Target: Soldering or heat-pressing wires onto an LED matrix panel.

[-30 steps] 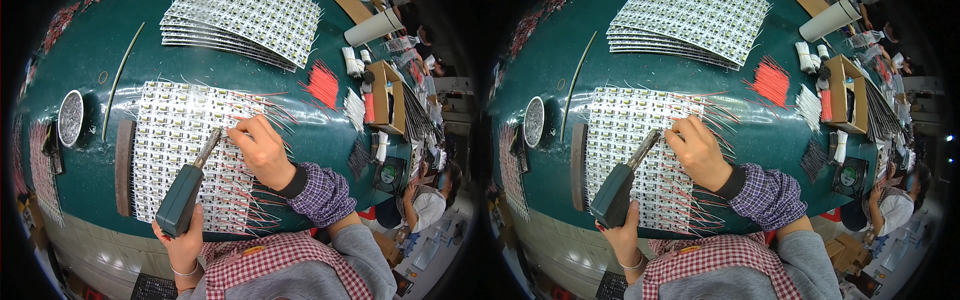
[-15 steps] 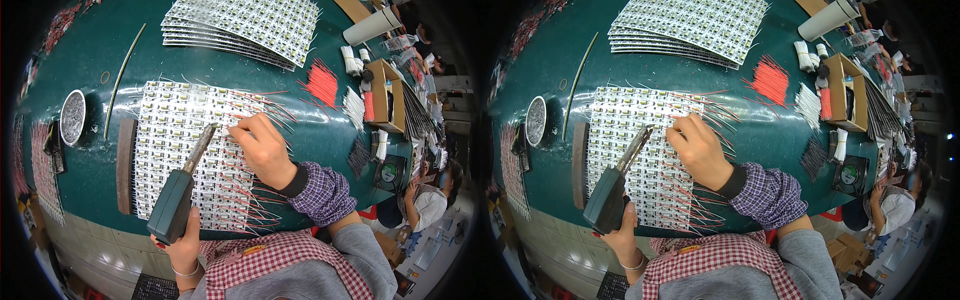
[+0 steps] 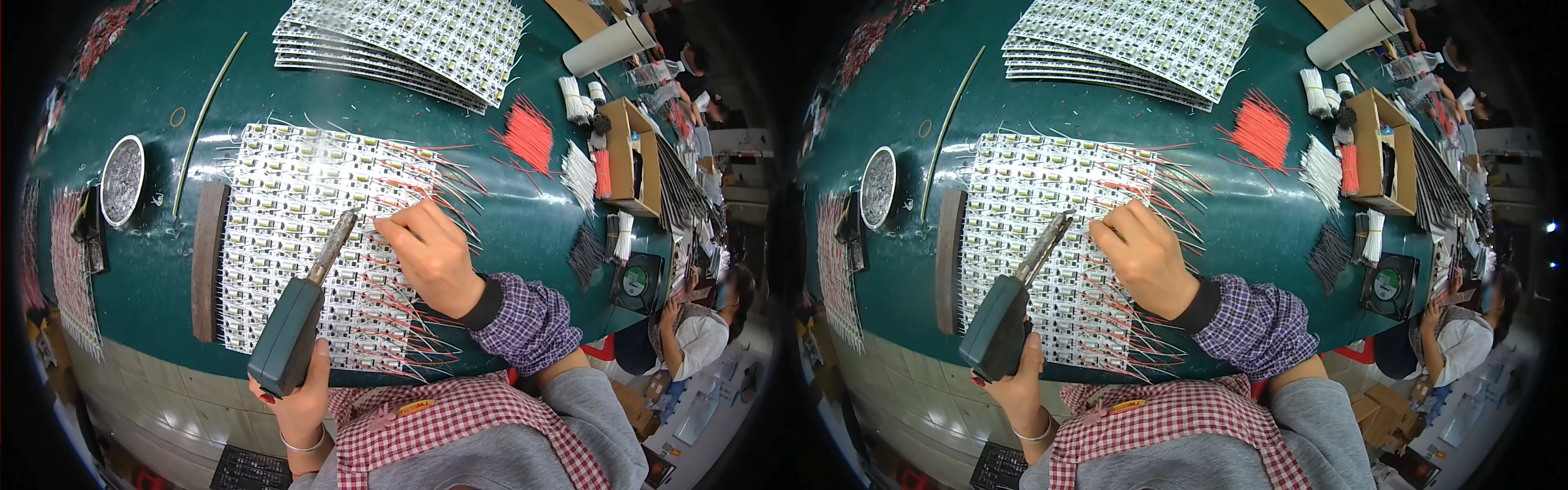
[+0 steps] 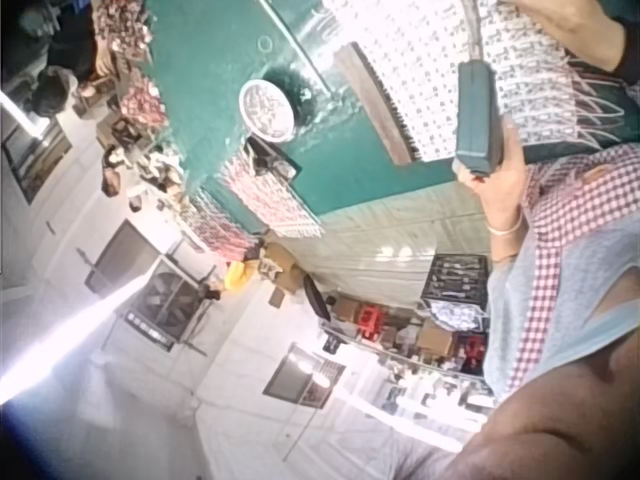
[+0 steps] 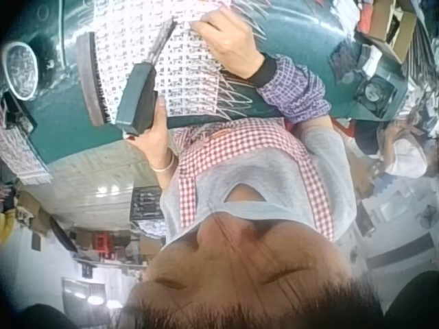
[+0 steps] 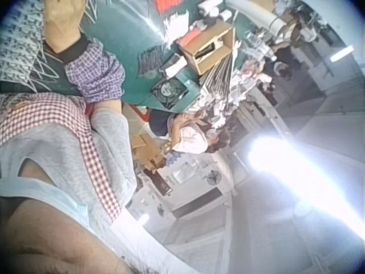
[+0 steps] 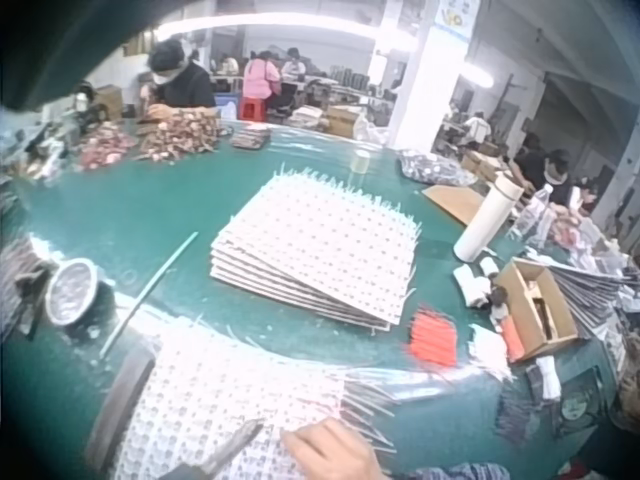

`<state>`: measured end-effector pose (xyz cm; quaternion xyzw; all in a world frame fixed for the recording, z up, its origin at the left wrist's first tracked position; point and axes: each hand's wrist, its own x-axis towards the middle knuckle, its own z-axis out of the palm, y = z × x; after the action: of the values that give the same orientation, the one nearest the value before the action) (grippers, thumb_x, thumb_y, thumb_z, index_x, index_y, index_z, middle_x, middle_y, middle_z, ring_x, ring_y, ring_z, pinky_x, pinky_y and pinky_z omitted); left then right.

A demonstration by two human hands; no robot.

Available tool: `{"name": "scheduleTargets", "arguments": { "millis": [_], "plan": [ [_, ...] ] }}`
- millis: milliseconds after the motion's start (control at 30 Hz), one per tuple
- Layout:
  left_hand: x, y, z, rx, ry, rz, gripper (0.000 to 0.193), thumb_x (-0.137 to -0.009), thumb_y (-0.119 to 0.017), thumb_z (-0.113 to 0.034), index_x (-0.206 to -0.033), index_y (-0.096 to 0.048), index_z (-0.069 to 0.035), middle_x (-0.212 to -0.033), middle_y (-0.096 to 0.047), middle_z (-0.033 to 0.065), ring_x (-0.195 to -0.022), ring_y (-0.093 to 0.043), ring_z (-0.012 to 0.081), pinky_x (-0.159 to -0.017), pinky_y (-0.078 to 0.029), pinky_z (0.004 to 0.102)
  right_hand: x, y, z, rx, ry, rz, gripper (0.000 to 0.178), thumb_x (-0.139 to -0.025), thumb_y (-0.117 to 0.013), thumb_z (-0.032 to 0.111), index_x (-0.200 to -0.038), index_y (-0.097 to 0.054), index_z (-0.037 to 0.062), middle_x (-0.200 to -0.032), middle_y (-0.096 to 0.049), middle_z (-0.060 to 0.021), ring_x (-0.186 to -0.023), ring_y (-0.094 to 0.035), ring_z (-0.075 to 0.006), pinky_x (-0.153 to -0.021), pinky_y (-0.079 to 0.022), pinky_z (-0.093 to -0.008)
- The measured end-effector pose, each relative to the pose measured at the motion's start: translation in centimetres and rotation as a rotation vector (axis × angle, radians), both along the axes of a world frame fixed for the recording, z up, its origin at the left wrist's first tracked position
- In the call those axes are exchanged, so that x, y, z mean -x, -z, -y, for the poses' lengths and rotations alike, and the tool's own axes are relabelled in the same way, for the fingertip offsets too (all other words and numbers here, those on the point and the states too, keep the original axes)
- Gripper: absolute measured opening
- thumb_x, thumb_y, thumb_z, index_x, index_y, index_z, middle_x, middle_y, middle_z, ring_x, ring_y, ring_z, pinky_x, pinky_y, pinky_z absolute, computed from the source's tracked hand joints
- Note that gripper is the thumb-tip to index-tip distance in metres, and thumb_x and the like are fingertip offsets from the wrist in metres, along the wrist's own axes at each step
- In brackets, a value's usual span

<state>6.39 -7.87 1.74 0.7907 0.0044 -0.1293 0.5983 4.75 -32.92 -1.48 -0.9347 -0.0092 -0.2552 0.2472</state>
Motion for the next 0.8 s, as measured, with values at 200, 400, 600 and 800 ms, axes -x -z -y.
{"name": "scheduleTargets", "arguments": {
  "millis": [200, 400, 600, 800],
  "plan": [
    [0.3, 0.1, -0.4, -0.068, 0.029, 0.001, 0.031, -0.078, -0.086, -0.003, -0.104, -0.071, 0.007, -0.094, -0.072, 0.0108, -0.077, -0.066, 0.0148, -0.066, -0.052, 0.0281, -0.2, -0.1, -0.2, -0.011, 0.012, 0.013, 0.032, -0.071, -0.068, -0.010, -0.102, -0.068, -0.0025, -0.088, -0.062, -0.0105, -0.081, -0.061, -0.0261, -0.068, -0.052, -0.0350],
    [0.5, 0.2, -0.5, -0.092, 0.021, 0.005, 0.032, -0.079, -0.086, -0.005, -0.105, -0.072, 0.005, -0.098, -0.070, 0.0115, -0.078, -0.066, 0.0173, -0.068, -0.052, 0.0306, -0.1, 0.1, -0.2, 0.020, 0.015, -0.020, 0.029, -0.076, -0.066, -0.003, -0.104, -0.066, -0.0024, -0.096, -0.061, -0.0116, -0.087, -0.060, -0.0269, -0.073, -0.053, -0.0347],
    [0.5, 0.3, -0.6, -0.111, 0.030, 0.021, 0.032, -0.079, -0.086, -0.007, -0.106, -0.072, 0.004, -0.099, -0.069, 0.0120, -0.079, -0.066, 0.0196, -0.069, -0.052, 0.0323, 0.0, 0.1, -0.3, 0.024, 0.034, -0.026, 0.029, -0.076, -0.065, -0.003, -0.105, -0.066, -0.0024, -0.098, -0.061, -0.0122, -0.089, -0.061, -0.0270, -0.075, -0.054, -0.0347],
    [0.6, 0.2, -1.0, -0.171, 0.073, -0.072, 0.034, -0.080, -0.086, -0.007, -0.110, -0.072, 0.002, -0.115, -0.059, 0.0132, -0.096, -0.061, 0.0194, -0.079, -0.050, 0.0310, 0.1, 0.0, -0.3, 0.031, 0.022, -0.040, 0.028, -0.077, -0.065, -0.003, -0.105, -0.066, -0.0026, -0.098, -0.060, -0.0115, -0.090, -0.061, -0.0267, -0.075, -0.053, -0.0349]
  ]
}}
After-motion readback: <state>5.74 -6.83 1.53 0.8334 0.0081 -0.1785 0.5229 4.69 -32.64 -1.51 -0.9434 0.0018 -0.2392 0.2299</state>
